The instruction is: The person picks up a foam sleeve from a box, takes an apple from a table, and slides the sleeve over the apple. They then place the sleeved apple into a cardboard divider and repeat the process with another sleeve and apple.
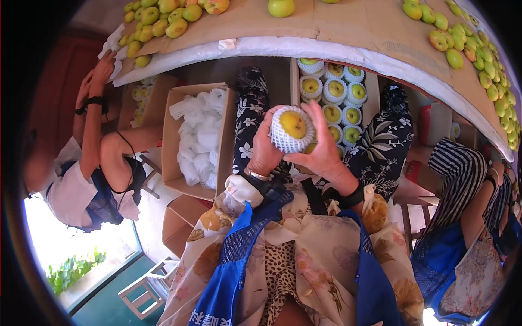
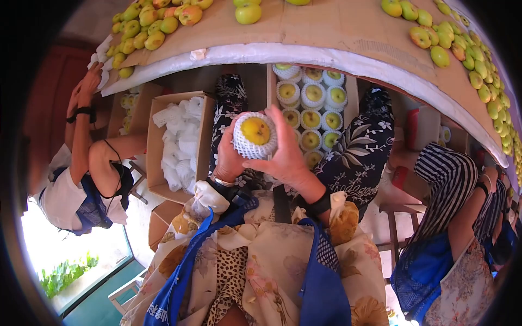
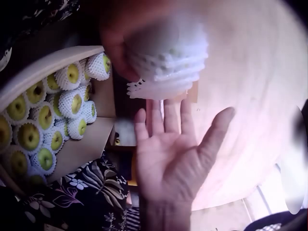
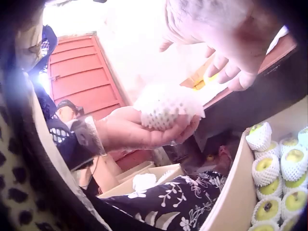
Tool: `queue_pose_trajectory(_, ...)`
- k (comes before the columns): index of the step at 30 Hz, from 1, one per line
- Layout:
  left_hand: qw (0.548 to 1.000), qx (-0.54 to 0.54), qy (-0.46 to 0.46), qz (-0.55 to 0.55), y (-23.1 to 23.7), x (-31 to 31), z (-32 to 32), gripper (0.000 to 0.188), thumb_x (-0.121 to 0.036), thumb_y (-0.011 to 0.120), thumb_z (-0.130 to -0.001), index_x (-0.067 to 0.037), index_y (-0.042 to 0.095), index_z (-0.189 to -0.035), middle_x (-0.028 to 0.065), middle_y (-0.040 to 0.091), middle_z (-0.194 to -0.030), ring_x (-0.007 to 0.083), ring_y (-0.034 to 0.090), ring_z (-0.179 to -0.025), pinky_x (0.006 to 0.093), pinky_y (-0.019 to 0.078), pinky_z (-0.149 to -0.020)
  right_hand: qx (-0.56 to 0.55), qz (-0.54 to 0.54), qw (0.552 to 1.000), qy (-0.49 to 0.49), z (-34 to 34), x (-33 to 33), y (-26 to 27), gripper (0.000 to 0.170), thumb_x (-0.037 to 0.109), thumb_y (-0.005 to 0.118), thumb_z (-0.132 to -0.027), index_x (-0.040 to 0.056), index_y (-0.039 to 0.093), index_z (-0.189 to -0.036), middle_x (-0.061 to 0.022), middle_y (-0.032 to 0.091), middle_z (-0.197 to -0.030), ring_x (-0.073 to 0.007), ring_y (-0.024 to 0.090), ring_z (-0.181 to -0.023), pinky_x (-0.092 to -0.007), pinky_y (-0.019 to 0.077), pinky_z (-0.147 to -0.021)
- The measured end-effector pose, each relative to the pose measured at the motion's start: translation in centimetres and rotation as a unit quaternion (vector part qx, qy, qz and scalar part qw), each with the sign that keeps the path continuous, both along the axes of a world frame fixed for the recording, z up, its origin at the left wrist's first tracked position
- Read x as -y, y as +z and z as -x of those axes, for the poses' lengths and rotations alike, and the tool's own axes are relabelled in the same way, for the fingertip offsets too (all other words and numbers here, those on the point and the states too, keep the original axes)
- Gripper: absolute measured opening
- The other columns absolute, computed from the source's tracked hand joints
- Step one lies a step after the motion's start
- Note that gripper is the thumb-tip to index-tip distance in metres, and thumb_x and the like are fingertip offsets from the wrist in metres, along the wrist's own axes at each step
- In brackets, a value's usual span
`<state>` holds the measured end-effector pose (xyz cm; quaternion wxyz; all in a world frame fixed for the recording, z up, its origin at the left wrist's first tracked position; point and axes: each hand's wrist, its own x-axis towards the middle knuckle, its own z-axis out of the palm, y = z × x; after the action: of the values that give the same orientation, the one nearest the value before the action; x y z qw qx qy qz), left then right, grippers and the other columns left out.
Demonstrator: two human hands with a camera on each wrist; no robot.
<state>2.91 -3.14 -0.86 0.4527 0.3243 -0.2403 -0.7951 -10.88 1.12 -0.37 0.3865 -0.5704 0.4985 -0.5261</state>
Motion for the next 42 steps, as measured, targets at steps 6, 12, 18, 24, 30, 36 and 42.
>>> queue_pose_trajectory(6, 0.988, -0.081, 0.013, -0.127, -1.6, -0.3, -0.2, 0.037, -0.024, 0.029, -0.093, -0.003, 0.044, -0.120, 0.0107, 0.053, -0.116, 0.0224, 0.052, -0.108, 0.0355, 0.0400, -0.095, -0.132, -0.010, 0.989, -0.071, -1.8, 0.0, -1.7, 0.097, 0.029, 0.080, -0.054, 0.0011, 0.029, -0.132, -0.0196, 0.042, -0.123, -0.0350, 0.042, -0.110, -0.0424, 0.0324, -0.094)
queue_pose_trajectory(12, 0.994, -0.053, -0.041, -0.085, -2.0, 0.1, 0.1, 0.037, -0.030, 0.035, -0.094, -0.006, 0.044, -0.121, 0.0104, 0.051, -0.120, 0.0226, 0.048, -0.113, 0.0393, 0.0375, -0.097, -0.144, 0.017, 0.985, -0.089, -0.2, 0.5, -1.2, 0.090, 0.025, 0.079, -0.055, 0.0021, 0.034, -0.130, -0.0165, 0.047, -0.118, -0.0332, 0.045, -0.105, -0.0414, 0.0333, -0.093)
queue_pose_trajectory(18, 0.982, 0.068, -0.121, -0.129, 0.0, 0.1, -1.3, 0.035, -0.031, 0.048, -0.091, -0.008, 0.045, -0.117, 0.0072, 0.054, -0.111, 0.0185, 0.052, -0.107, 0.0376, 0.0468, -0.086, -0.271, 0.090, 0.958, 0.030, 0.9, 1.0, -2.2, 0.086, 0.023, 0.078, -0.058, 0.0050, 0.034, -0.130, -0.0144, 0.047, -0.116, -0.0292, 0.048, -0.103, -0.0383, 0.0345, -0.090)
queue_pose_trajectory(24, 0.988, 0.054, -0.054, -0.135, -2.4, -0.6, -0.9, 0.041, -0.011, 0.063, -0.083, -0.007, 0.042, -0.118, 0.0065, 0.054, -0.109, 0.0171, 0.055, -0.101, 0.0333, 0.0488, -0.083, -0.190, 0.065, 0.979, 0.039, 1.2, 0.7, -1.7, 0.086, 0.026, 0.076, -0.063, 0.0047, 0.030, -0.133, -0.0172, 0.041, -0.127, -0.0283, 0.044, -0.114, -0.0415, 0.0325, -0.095)
queue_pose_trajectory(30, 0.996, 0.079, -0.008, -0.040, -2.3, -0.5, -0.3, 0.031, -0.008, 0.057, -0.086, -0.007, 0.047, -0.116, 0.0052, 0.055, -0.110, 0.0160, 0.054, -0.101, 0.0323, 0.0454, -0.088, 0.204, -0.145, 0.967, -0.037, 1.4, 0.8, -4.8, 0.060, 0.033, 0.055, -0.087, -0.0007, 0.032, -0.130, -0.0153, 0.043, -0.127, -0.0209, 0.041, -0.117, -0.0327, 0.0322, -0.097)
queue_pose_trajectory(36, 0.996, 0.037, -0.019, -0.078, -3.6, -0.6, 0.5, 0.024, -0.022, 0.048, -0.092, -0.008, 0.051, -0.111, 0.0042, 0.057, -0.105, 0.0135, 0.055, -0.098, 0.0298, 0.0449, -0.085, 0.224, -0.147, 0.963, -0.039, -1.5, 0.4, -6.1, 0.043, 0.035, 0.039, -0.095, 0.0002, 0.043, -0.120, -0.0085, 0.055, -0.102, -0.0136, 0.050, -0.096, -0.0255, 0.0394, -0.085)
queue_pose_trajectory(42, 0.996, 0.039, 0.019, -0.080, -4.0, -0.5, 0.8, 0.028, -0.030, 0.040, -0.095, -0.009, 0.053, -0.107, 0.0034, 0.058, -0.102, 0.0146, 0.055, -0.096, 0.0303, 0.0434, -0.085, 0.214, -0.137, 0.966, -0.044, -1.5, 0.7, -6.4, 0.041, 0.033, 0.036, -0.097, -0.0006, 0.046, -0.118, -0.0078, 0.055, -0.102, -0.0120, 0.049, -0.096, -0.0237, 0.0390, -0.084)
